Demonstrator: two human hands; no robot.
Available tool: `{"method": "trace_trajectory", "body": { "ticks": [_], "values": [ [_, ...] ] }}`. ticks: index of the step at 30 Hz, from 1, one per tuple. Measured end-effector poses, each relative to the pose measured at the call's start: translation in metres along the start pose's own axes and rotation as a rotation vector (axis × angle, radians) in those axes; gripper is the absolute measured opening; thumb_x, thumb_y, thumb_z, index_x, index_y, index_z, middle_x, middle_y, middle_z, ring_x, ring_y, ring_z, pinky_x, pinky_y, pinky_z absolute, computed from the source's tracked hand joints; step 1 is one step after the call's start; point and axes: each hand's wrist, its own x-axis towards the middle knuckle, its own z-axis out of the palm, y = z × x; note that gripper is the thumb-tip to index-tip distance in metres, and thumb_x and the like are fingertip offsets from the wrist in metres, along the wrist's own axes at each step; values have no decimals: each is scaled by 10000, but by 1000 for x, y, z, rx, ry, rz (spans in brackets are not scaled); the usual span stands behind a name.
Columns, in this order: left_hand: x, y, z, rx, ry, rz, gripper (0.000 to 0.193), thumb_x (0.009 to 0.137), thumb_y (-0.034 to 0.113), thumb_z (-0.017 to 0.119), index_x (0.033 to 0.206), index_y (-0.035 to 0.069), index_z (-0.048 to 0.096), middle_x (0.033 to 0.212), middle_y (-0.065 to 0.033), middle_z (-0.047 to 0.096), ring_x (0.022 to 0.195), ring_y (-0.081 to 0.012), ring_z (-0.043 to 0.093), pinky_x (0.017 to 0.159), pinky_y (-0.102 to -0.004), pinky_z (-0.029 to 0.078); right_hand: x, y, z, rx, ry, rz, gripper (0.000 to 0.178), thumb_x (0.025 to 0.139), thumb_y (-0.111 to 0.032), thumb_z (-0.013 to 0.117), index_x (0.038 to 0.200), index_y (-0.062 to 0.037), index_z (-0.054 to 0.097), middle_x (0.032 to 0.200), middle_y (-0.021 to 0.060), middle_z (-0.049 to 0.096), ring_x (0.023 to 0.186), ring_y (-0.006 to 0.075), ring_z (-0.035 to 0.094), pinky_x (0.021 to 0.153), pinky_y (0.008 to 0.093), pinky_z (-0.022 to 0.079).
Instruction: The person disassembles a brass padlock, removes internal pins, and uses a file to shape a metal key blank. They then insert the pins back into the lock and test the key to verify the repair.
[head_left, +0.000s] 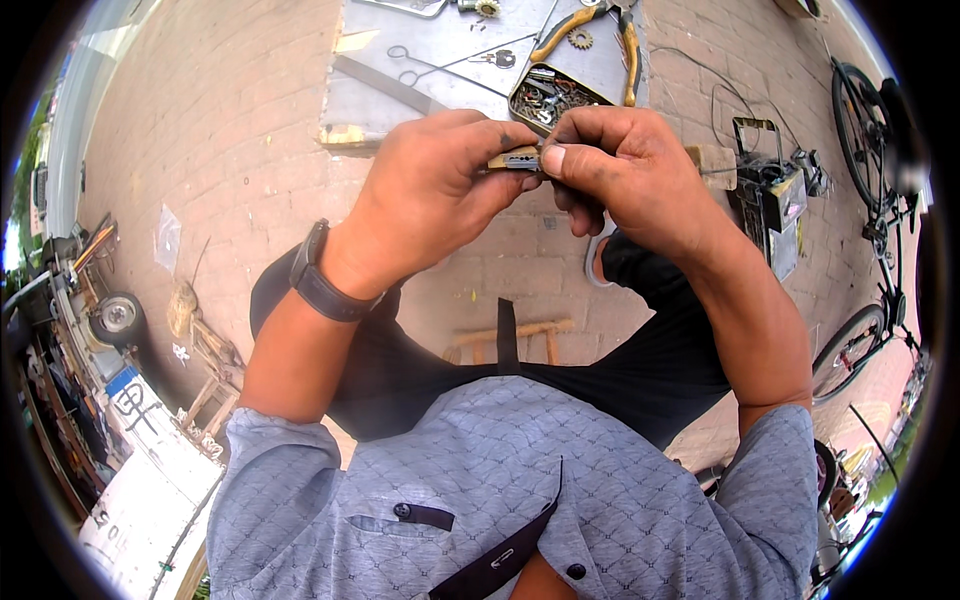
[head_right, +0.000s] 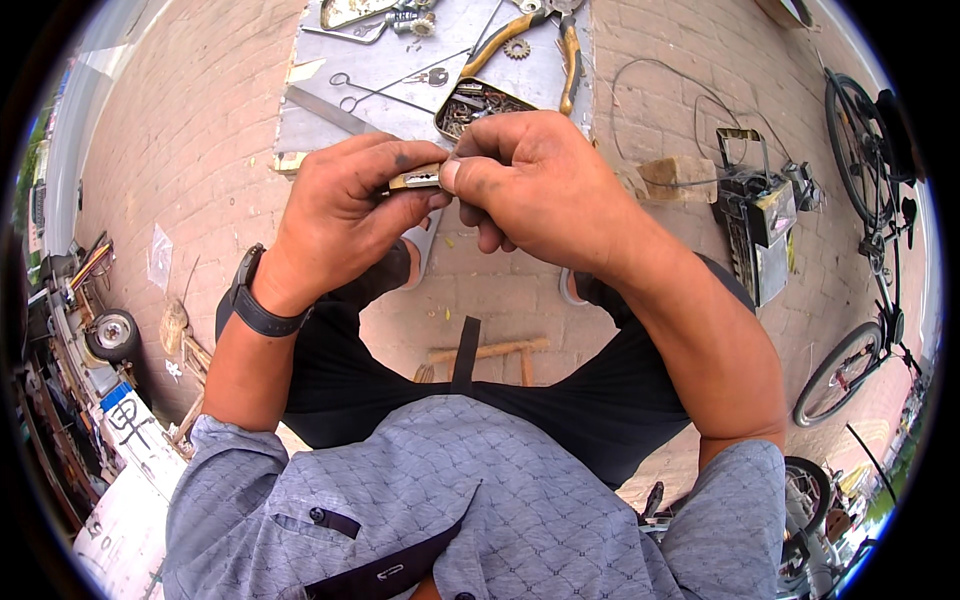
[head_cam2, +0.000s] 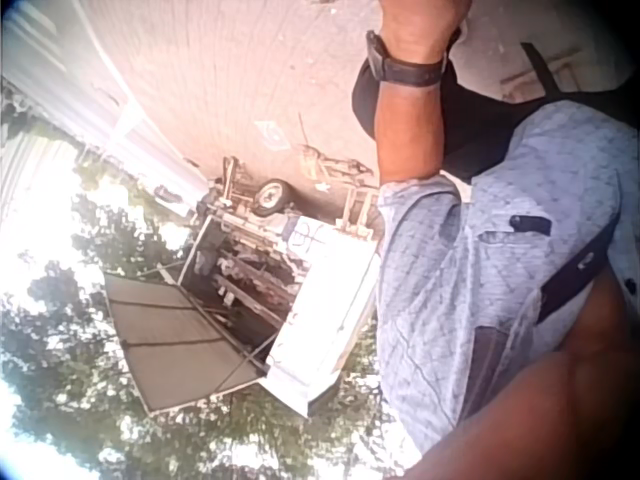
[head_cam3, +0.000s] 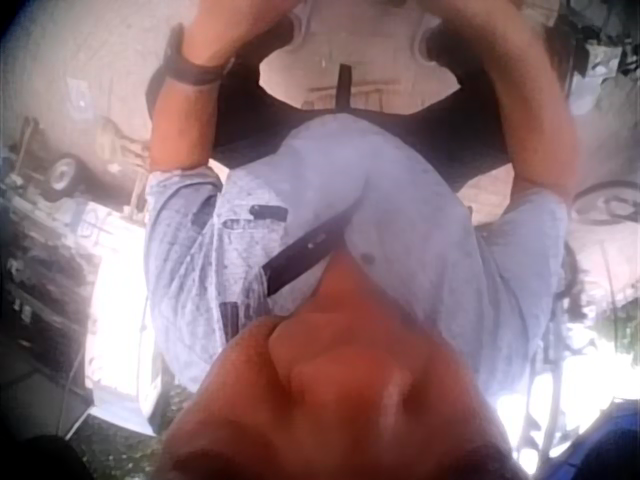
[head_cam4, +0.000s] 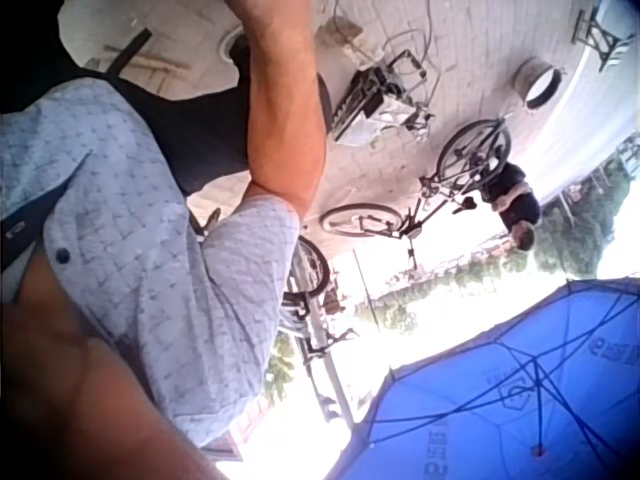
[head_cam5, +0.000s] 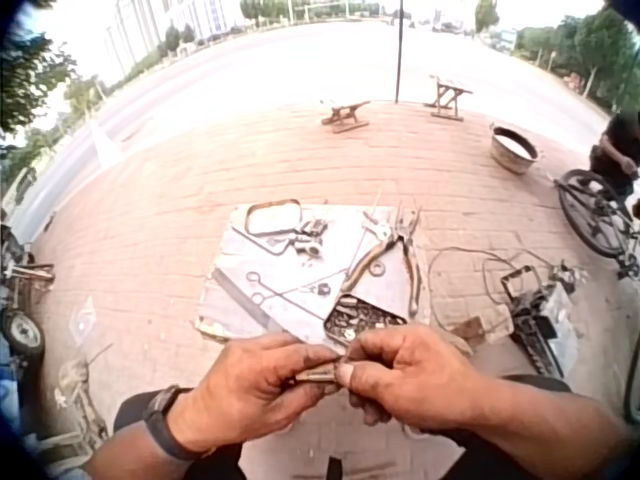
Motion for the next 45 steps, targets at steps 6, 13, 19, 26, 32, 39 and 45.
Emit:
{"method": "trace_trajectory", "body": {
  "ticks": [6,13,19,26,32,39,45],
  "values": [
    [0,-1,-1,38,7,37,308,865,3,801,1168,17,750,918,-107,724,772,-196,720,667,-302,569,-1,0,1,-8,10,-10,217,997,-184,653,969,21,715,767,36,664,602,90,644,540,255,515],
    [0,-1,-1,35,3,23,324,855,1,808,1172,16,749,934,-111,728,779,-206,721,673,-304,571,-1,0,2,-13,20,-22,210,998,-177,652,953,19,711,766,37,661,604,88,646,528,254,502],
    [0,-1,-1,39,5,25,329,851,2,811,1174,17,748,931,-111,726,772,-201,717,669,-301,569,-1,1,2,-23,26,-30,201,997,-172,651,946,14,709,765,35,660,605,87,648,521,251,487],
    [0,0,-1,44,15,37,325,853,10,814,1172,17,749,907,-102,721,747,-190,712,651,-299,562,-2,-1,3,-43,35,-41,203,993,-170,649,953,18,711,768,38,665,606,88,648,530,257,492],
    [0,-1,-1,32,19,36,321,861,17,814,1175,14,747,893,-97,715,725,-182,707,635,-296,558,-2,-1,3,-41,26,-53,205,991,-166,648,949,25,712,764,42,665,610,91,646,542,261,501],
    [0,-1,-1,37,29,54,326,856,9,812,1175,16,747,897,-100,716,738,-191,709,648,-299,559,-3,-2,3,-51,32,-50,211,993,-168,651,956,32,709,771,47,666,612,98,647,556,268,513],
    [-2,-2,-1,31,30,40,328,850,7,816,1171,18,750,897,-101,718,743,-192,708,652,-299,559,-2,-2,3,-58,28,-53,217,996,-172,649,960,34,709,773,50,668,614,100,649,558,268,517]
  ]
}}
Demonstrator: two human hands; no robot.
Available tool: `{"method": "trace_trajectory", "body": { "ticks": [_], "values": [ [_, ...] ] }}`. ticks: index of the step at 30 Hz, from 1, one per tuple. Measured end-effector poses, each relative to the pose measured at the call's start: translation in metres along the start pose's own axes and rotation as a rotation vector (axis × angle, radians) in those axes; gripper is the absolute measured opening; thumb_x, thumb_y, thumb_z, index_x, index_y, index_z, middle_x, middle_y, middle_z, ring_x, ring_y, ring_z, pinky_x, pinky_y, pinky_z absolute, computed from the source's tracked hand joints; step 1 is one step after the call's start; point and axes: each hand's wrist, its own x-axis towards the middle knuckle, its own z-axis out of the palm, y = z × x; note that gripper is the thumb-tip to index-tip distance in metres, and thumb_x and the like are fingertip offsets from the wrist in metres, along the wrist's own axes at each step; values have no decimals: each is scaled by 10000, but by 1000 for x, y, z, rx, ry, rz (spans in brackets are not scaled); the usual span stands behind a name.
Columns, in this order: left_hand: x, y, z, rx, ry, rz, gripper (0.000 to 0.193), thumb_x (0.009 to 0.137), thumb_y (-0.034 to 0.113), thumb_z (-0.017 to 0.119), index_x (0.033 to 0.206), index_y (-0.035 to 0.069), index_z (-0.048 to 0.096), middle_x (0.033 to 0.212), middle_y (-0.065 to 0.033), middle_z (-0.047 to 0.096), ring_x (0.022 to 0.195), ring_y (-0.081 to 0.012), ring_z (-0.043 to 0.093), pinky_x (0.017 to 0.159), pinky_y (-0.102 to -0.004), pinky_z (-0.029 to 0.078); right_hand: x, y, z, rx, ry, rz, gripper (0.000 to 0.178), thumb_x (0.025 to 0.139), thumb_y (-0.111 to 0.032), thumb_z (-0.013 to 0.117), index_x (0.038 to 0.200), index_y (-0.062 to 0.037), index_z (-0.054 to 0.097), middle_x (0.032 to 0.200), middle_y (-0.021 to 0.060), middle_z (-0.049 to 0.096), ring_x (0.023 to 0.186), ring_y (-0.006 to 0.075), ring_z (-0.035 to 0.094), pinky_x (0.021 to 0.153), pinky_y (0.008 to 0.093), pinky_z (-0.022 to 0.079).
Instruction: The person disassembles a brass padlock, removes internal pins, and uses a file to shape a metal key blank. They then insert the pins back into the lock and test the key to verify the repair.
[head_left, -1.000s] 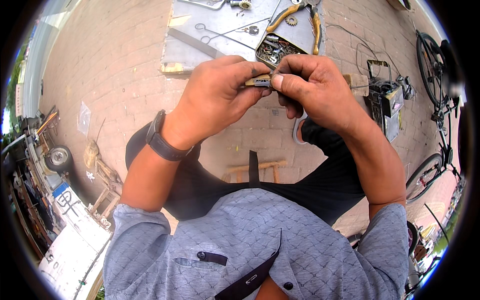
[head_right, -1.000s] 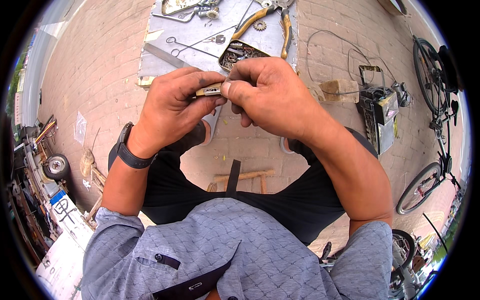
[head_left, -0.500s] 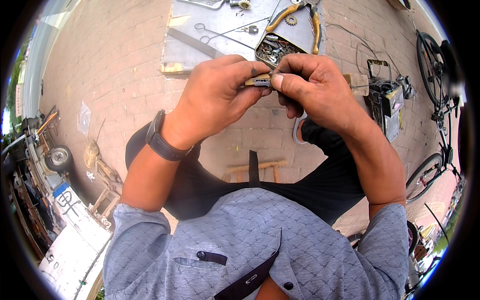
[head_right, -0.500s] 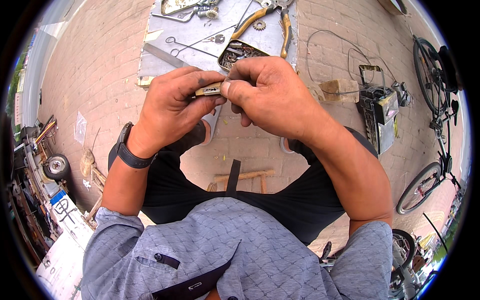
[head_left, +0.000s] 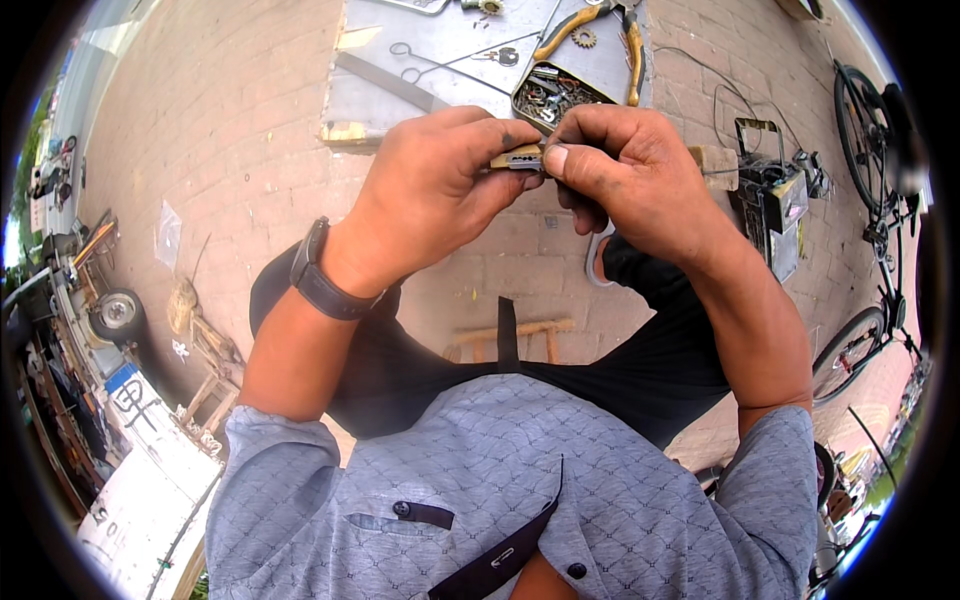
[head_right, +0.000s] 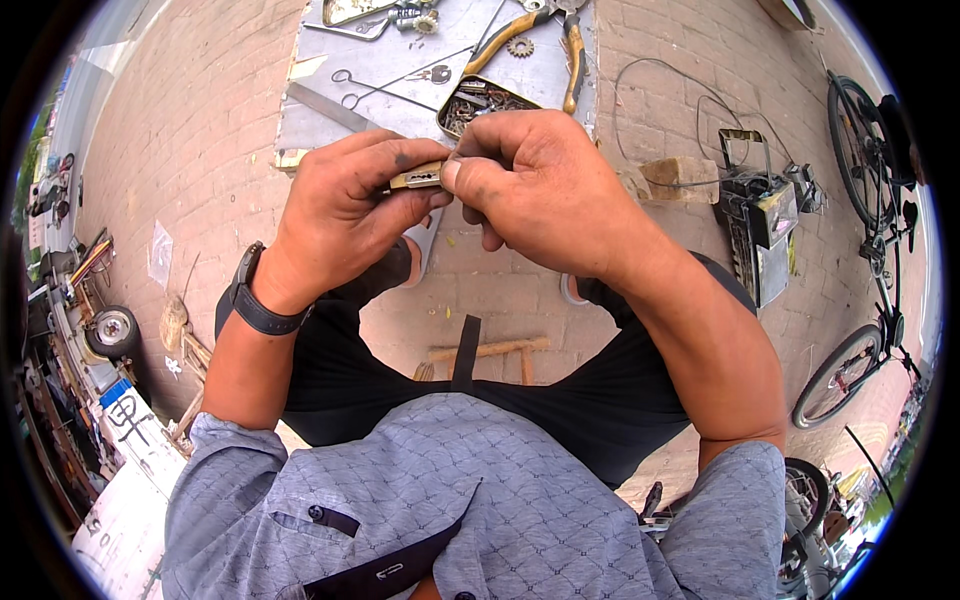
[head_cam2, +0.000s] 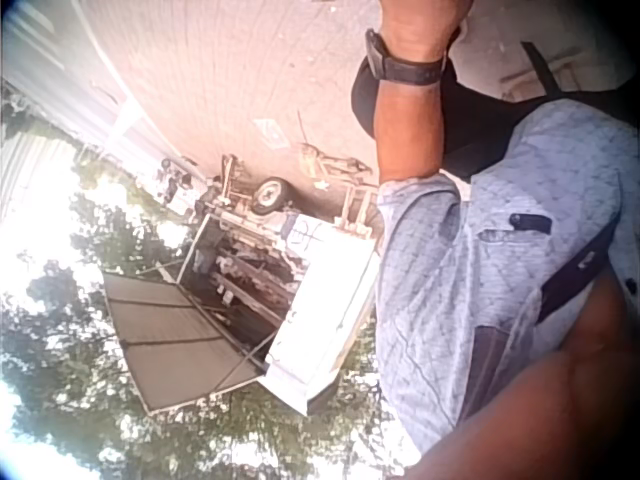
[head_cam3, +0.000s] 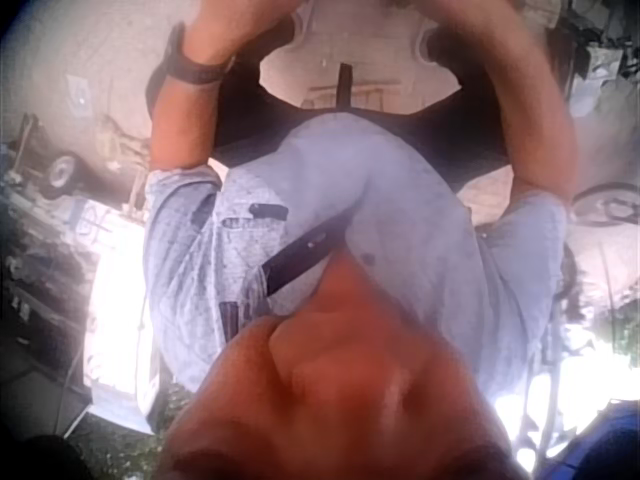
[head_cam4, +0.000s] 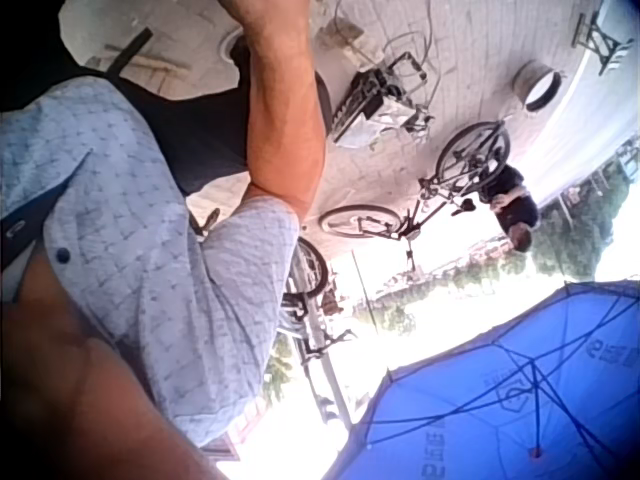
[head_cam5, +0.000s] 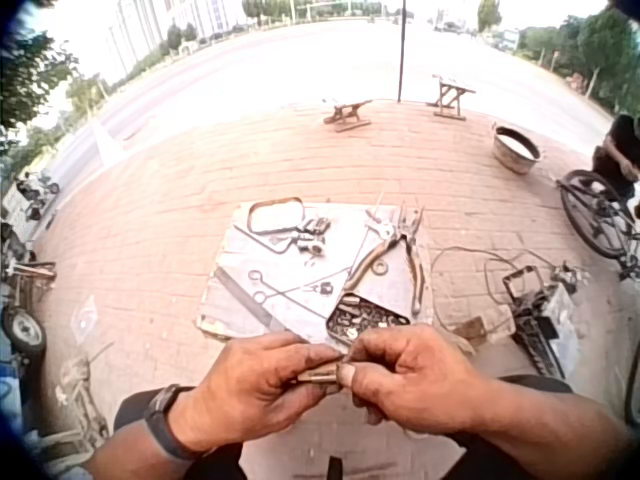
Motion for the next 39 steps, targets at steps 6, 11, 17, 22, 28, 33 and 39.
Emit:
{"method": "trace_trajectory", "body": {
  "ticks": [6,11,17,22,28,33,39],
  "values": [
    [1,1,-1,-2,-1,3,326,850,7,816,1169,17,751,896,-100,718,744,-191,712,653,-299,560,0,0,0,-2,4,4,223,996,-173,647,969,37,713,777,54,670,611,102,649,557,268,520],
    [0,0,0,6,3,13,319,857,5,813,1169,15,750,895,-99,718,738,-184,718,646,-294,561,0,-1,0,-5,6,6,229,995,-174,648,982,44,717,778,58,672,611,103,649,558,269,521],
    [1,1,-1,4,-10,6,307,870,0,804,1171,5,745,899,-98,722,739,-175,733,643,-287,574,0,0,1,-3,8,4,230,994,-175,649,987,44,719,783,60,675,611,103,650,559,270,522],
    [1,1,-1,-4,-29,-11,306,880,-2,796,1181,0,739,910,-99,722,735,-167,735,645,-284,578,0,0,0,5,7,4,228,993,-174,650,984,44,718,785,59,677,613,102,652,557,270,521],
    [1,1,-1,-26,-48,-50,290,903,-6,776,1190,-5,734,913,-100,720,734,-161,737,652,-278,585,0,-2,1,-14,16,13,221,995,-170,650,958,40,705,774,53,672,612,102,650,550,270,515],
    [2,0,-4,-29,-33,-94,263,932,-9,747,1194,-21,726,933,-110,729,770,-160,751,672,-281,593,3,-1,1,58,47,3,223,1006,-173,644,945,36,694,754,44,663,600,100,637,547,268,506],
    [8,-8,-18,39,24,-251,233,972,28,718,1194,-44,709,963,-117,774,851,-162,748,758,-289,591,4,-3,-3,73,97,-17,224,1016,-176,644,952,33,694,750,39,659,602,89,624,551,265,499]
  ]
}}
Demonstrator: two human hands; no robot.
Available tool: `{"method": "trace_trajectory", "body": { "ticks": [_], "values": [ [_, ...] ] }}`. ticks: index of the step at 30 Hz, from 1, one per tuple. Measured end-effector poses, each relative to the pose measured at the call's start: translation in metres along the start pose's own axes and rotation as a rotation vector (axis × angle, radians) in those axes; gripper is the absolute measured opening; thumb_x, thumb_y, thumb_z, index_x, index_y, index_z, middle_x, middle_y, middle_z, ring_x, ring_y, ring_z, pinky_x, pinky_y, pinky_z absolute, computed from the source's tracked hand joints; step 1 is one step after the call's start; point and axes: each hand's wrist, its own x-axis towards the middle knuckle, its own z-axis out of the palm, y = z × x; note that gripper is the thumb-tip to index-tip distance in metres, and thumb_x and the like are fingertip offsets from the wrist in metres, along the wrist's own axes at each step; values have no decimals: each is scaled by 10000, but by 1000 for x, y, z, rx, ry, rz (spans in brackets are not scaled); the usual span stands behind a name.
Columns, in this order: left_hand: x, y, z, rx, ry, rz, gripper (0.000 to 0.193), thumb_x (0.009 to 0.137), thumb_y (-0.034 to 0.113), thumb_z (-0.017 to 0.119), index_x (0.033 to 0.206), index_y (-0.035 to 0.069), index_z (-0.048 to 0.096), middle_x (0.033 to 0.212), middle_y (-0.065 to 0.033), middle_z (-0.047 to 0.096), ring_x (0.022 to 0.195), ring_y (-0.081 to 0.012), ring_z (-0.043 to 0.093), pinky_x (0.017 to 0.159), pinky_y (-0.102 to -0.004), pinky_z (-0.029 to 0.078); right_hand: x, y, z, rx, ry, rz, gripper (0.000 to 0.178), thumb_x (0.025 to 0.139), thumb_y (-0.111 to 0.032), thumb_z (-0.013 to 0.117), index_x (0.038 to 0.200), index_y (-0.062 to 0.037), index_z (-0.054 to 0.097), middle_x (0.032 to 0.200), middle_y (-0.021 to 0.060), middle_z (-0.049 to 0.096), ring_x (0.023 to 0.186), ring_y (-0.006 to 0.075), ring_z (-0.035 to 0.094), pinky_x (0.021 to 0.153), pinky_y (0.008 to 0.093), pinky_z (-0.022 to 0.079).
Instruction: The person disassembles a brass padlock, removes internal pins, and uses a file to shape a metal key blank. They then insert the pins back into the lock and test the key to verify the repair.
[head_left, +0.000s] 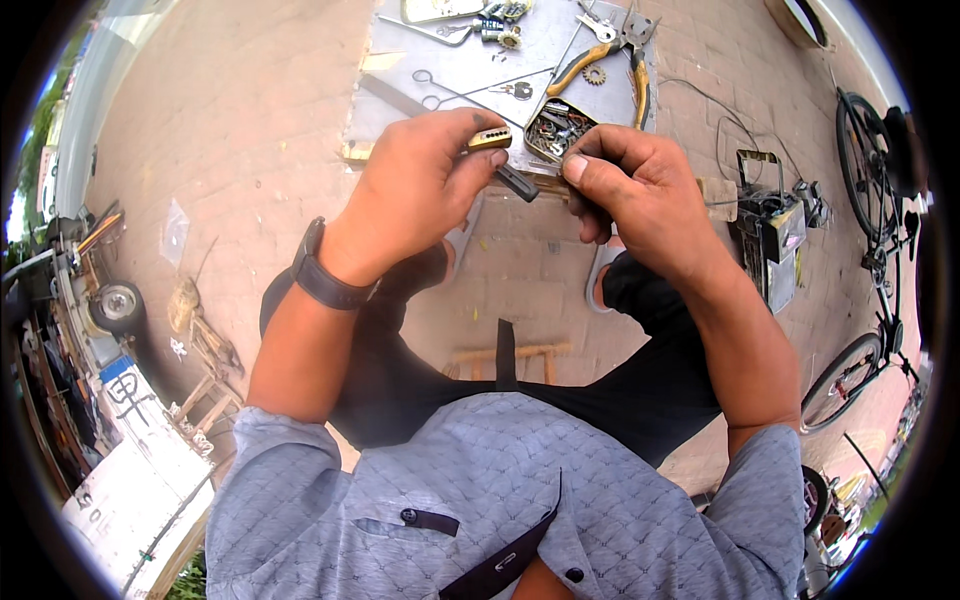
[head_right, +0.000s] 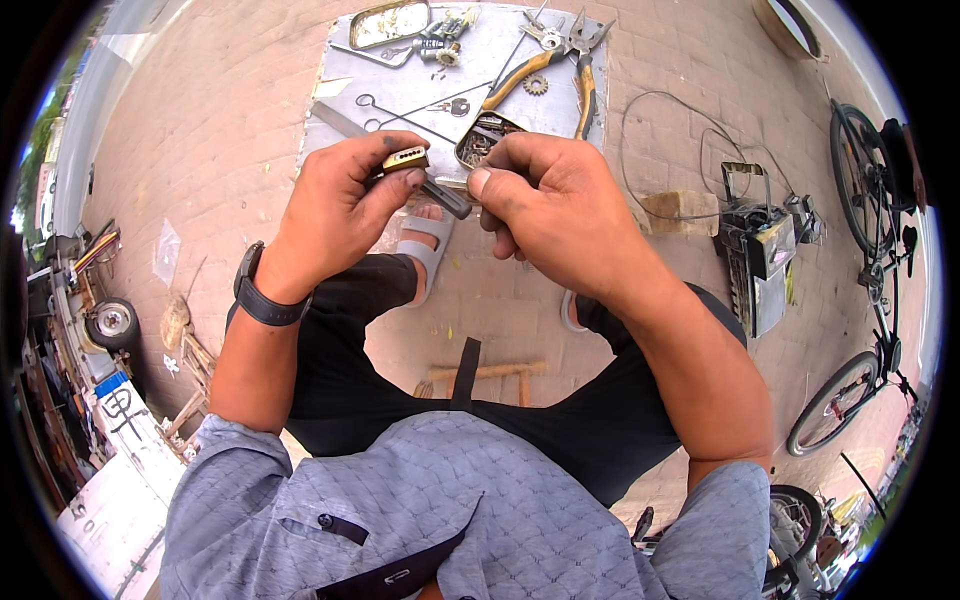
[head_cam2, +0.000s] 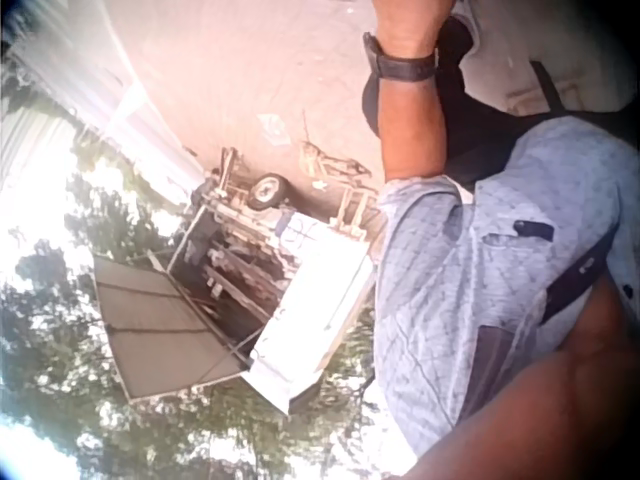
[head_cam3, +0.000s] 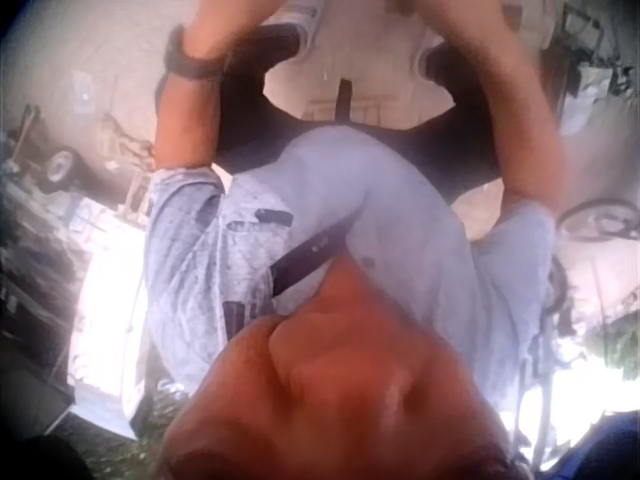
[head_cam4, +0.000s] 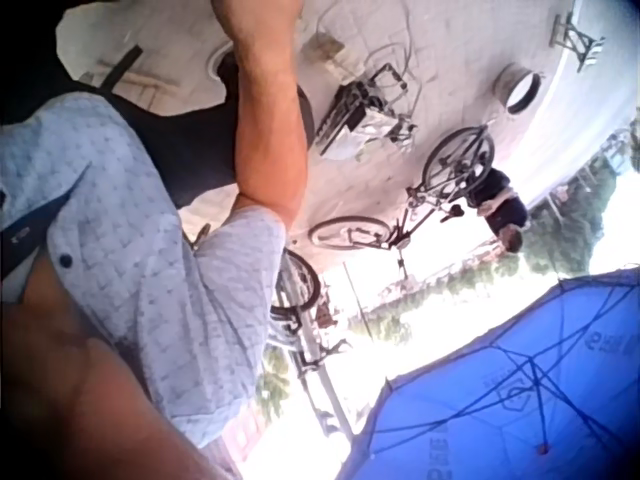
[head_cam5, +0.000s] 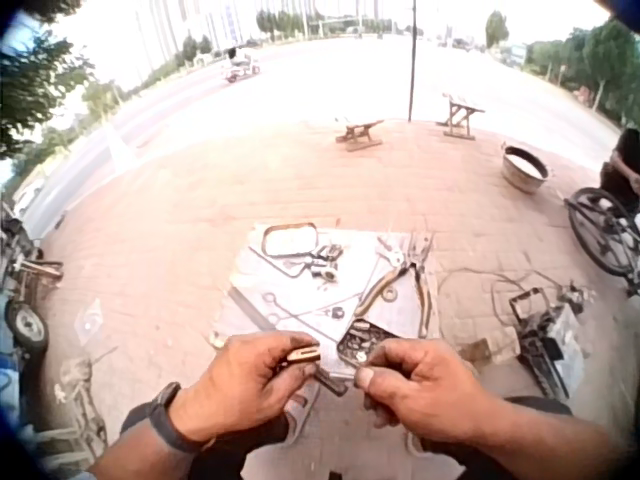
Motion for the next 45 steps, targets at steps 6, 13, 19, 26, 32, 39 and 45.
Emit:
{"method": "trace_trajectory", "body": {
  "ticks": [6,13,19,26,32,39,45],
  "values": [
    [15,-25,-14,-34,87,-117,253,972,71,739,1205,-28,727,948,-93,776,880,-111,693,804,-268,562,-4,-2,-2,5,-4,-43,217,1022,-164,640,964,37,696,751,33,657,615,84,624,563,261,502],
    [50,-39,-5,110,231,74,245,940,103,782,1161,-4,777,1047,-81,718,946,-166,685,840,-285,541,-7,1,-4,43,-3,-63,208,1020,-154,648,970,40,705,771,41,663,621,90,627,570,259,511],
    [86,-27,20,174,285,61,304,914,184,806,1154,-2,782,1017,-110,717,909,-199,708,822,-307,550,-12,-3,-8,50,4,-89,209,1016,-149,648,963,45,705,768,48,665,629,97,632,570,260,521],
    [114,-22,24,117,313,-53,400,893,234,831,1186,-31,764,1049,-148,784,928,-179,732,843,-306,567,-18,-4,-20,69,30,-154,209,1010,-136,643,958,56,707,764,53,665,629,97,629,570,262,527],
    [109,-34,5,146,309,-96,376,898,208,834,1181,-30,768,1031,-111,801,936,-141,728,845,-283,569,-20,-3,-32,61,33,-166,209,1007,-133,638,969,58,712,765,50,670,625,93,627,570,262,523],
    [120,-25,34,167,295,9,376,889,227,830,1174,-11,777,1055,-129,794,925,-180,737,847,-298,572,-18,-2,-32,64,22,-171,208,1004,-136,644,972,58,713,760,44,672,622,89,628,564,259,510],
    [137,-15,55,313,345,-6,408,854,342,803,1140,50,804,1024,-162,795,918,-278,771,847,-357,588,-19,-1,-29,75,29,-178,197,1001,-136,652,966,49,713,753,44,681,610,84,623,554,261,504]
  ]
}}
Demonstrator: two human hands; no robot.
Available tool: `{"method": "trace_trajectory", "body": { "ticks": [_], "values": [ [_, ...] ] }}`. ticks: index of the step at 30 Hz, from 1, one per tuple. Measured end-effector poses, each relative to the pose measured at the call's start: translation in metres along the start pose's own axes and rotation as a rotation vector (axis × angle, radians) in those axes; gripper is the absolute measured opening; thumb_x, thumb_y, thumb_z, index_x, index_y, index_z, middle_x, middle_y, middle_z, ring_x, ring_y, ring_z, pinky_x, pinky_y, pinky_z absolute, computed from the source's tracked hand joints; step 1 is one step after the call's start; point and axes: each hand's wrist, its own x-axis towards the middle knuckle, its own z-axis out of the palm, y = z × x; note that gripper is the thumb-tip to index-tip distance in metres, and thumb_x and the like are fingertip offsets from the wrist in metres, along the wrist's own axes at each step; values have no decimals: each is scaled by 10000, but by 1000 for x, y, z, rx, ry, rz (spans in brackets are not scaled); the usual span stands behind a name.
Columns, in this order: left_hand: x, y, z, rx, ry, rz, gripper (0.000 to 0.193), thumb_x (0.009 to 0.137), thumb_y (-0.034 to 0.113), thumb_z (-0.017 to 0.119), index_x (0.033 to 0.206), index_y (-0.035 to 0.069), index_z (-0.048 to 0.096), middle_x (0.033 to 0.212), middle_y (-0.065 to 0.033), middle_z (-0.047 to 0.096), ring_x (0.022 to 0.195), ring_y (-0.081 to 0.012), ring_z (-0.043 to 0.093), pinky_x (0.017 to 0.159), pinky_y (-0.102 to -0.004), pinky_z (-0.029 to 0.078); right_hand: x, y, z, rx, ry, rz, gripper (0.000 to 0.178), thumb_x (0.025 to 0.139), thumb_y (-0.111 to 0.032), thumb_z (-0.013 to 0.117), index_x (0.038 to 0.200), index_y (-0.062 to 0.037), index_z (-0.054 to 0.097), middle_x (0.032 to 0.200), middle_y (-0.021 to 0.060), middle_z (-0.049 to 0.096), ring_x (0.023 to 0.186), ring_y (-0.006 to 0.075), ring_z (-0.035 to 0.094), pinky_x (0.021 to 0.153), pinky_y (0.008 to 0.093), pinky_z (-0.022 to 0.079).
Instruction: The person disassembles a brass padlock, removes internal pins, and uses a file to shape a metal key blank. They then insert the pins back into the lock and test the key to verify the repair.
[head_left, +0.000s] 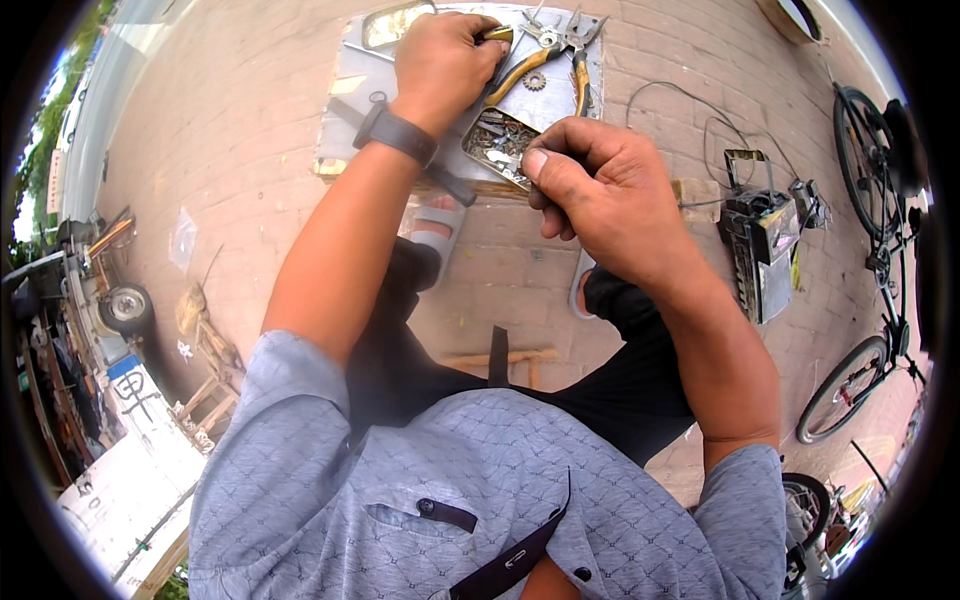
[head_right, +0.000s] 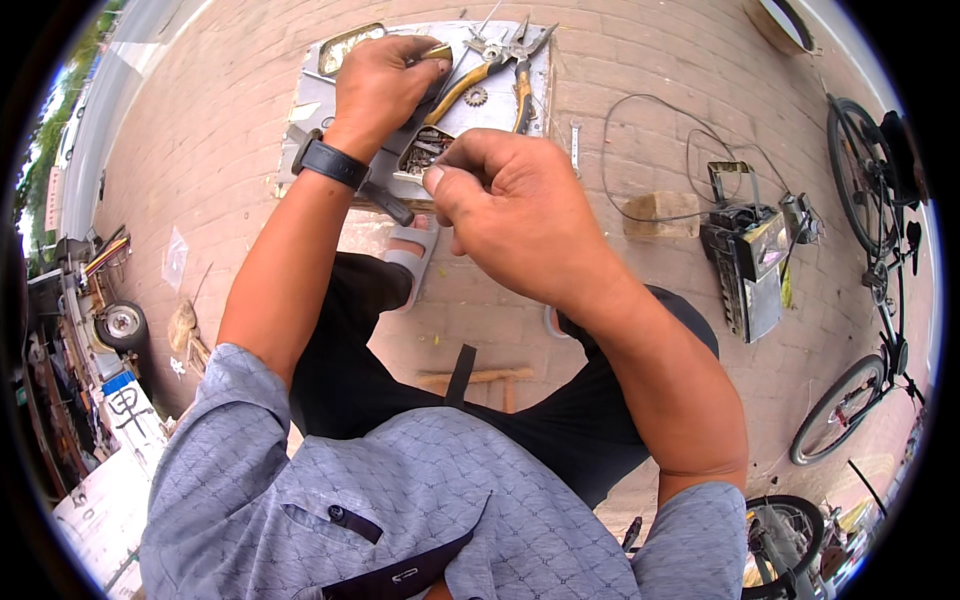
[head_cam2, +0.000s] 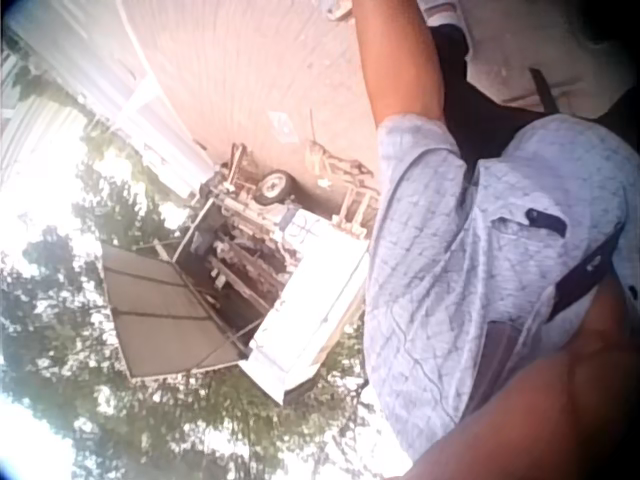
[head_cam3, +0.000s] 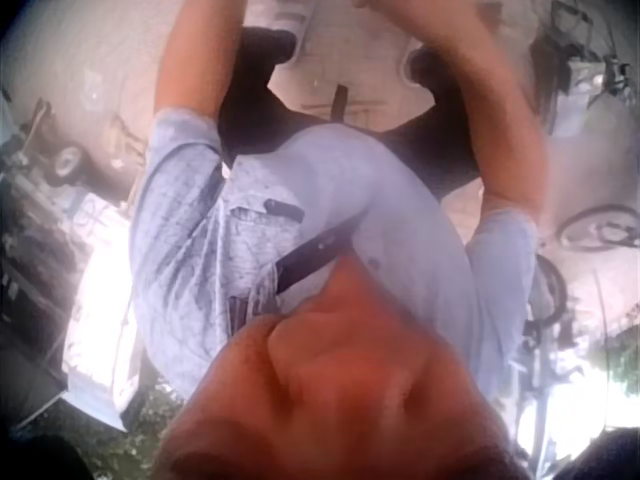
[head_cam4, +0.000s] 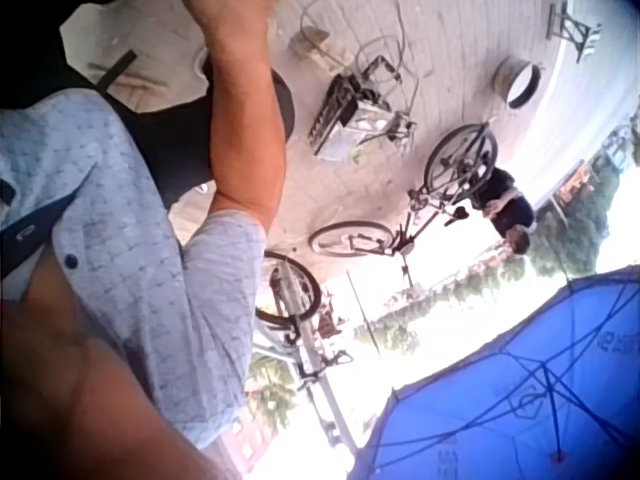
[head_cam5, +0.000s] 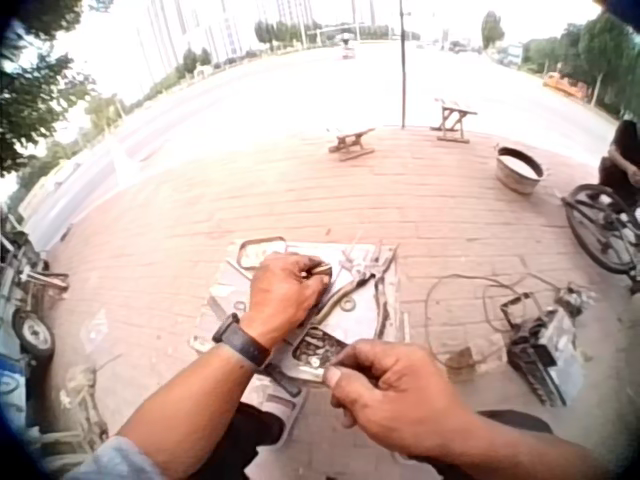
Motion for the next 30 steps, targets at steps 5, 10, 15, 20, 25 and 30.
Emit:
{"method": "trace_trajectory", "body": {
  "ticks": [5,10,15,20,25,30],
  "values": [
    [1,3,7,65,36,-38,403,850,388,779,1111,84,820,951,-168,790,876,-313,767,835,-382,595,0,1,0,9,-1,-2,193,999,-129,649,959,50,711,748,46,681,607,83,622,554,260,506],
    [-1,5,3,88,28,-81,412,848,396,778,1107,79,820,955,-174,789,890,-321,769,840,-389,596,-1,1,0,5,-1,-8,190,996,-122,646,963,52,712,754,52,681,613,89,628,558,260,512],
    [-1,-3,6,92,39,-32,423,845,363,794,1151,71,805,996,-175,791,928,-327,769,859,-390,594,0,1,0,-19,11,-26,196,998,-122,642,973,59,713,758,56,675,620,98,636,563,261,519],
    [-6,-5,0,67,48,-3,465,845,330,811,1224,62,771,1090,-176,784,983,-324,759,893,-391,585,1,-1,1,-49,35,-25,203,997,-127,649,981,65,714,762,62,673,619,101,637,569,263,519],
    [-13,-3,-24,-5,100,-12,423,868,293,806,1199,32,772,1009,-160,789,902,-266,758,847,-355,585,7,1,7,2,88,-36,219,1004,-132,647,1004,74,719,770,64,678,623,102,644,569,259,511],
    [-48,9,-52,-271,204,-87,229,955,189,755,1090,7,791,866,-74,777,773,-109,691,728,-275,554,19,4,19,23,197,-42,236,1010,-136,642,1038,84,723,804,87,713,633,108,657,569,258,506]
  ]
}}
